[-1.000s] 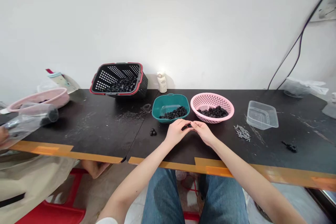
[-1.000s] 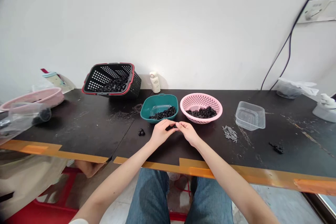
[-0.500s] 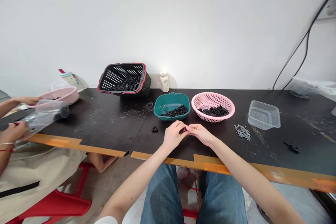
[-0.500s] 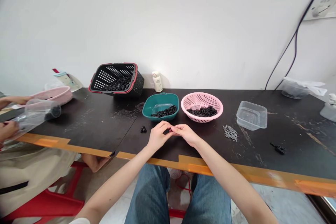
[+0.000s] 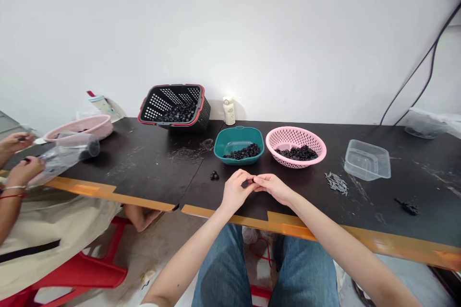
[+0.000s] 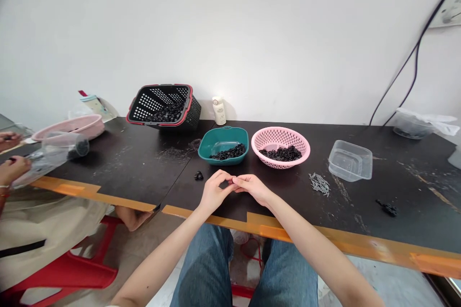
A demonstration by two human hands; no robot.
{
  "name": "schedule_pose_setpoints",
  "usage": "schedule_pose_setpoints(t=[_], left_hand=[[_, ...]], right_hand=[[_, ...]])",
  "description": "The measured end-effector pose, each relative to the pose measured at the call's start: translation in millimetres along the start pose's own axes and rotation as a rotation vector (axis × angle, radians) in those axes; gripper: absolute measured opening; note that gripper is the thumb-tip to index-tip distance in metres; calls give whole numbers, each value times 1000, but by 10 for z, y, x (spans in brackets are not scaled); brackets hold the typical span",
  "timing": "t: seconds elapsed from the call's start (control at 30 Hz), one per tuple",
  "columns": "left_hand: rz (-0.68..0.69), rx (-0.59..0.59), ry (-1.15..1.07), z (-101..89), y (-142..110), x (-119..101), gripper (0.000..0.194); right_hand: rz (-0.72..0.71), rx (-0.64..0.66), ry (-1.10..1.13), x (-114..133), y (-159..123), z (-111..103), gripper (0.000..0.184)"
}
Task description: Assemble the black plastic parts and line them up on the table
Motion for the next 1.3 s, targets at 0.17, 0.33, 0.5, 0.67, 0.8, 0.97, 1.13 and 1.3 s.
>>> schedule_pose_setpoints(t=[0.17, 0.33, 0.5, 0.67, 0.8, 0.97, 1.13, 1.3], left_hand=[[-2, -31, -37, 40, -71, 70, 8], [9, -73, 7, 56, -84, 60, 7], [-2, 20, 84, 22, -77, 84, 7], [-40, 67, 260, -232, -126, 344, 16], [-94, 18, 596, -564, -176, 608, 22], [-93, 52, 833, -822, -249, 728, 30], [-23, -38, 780, -1031, -78, 719, 31], [-9, -36, 782, -1058, 705, 652, 33]], right_hand=[[-70, -34, -127, -14, 17, -6, 31], [-135, -140, -206, -67, 50, 6, 30], [-105, -100, -250, -88, 46, 55, 35], [-116, -111, -384, -152, 89, 10, 45], [-105, -215, -525, -196, 116, -90, 43], [-116, -181, -586, -187, 103, -102, 36], [-119, -176, -595, -171, 107, -91, 35], [-129, -163, -608, -175, 102, -86, 32]])
Point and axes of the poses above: each hand's wrist, its own y-axis towards the middle knuckle, its own z-axis out of the palm, x = y × z, the point moved 2 cm from there along y, towards the middle knuckle, and after that the axes turned 8 degrees about -y, right-handed, at the moved point
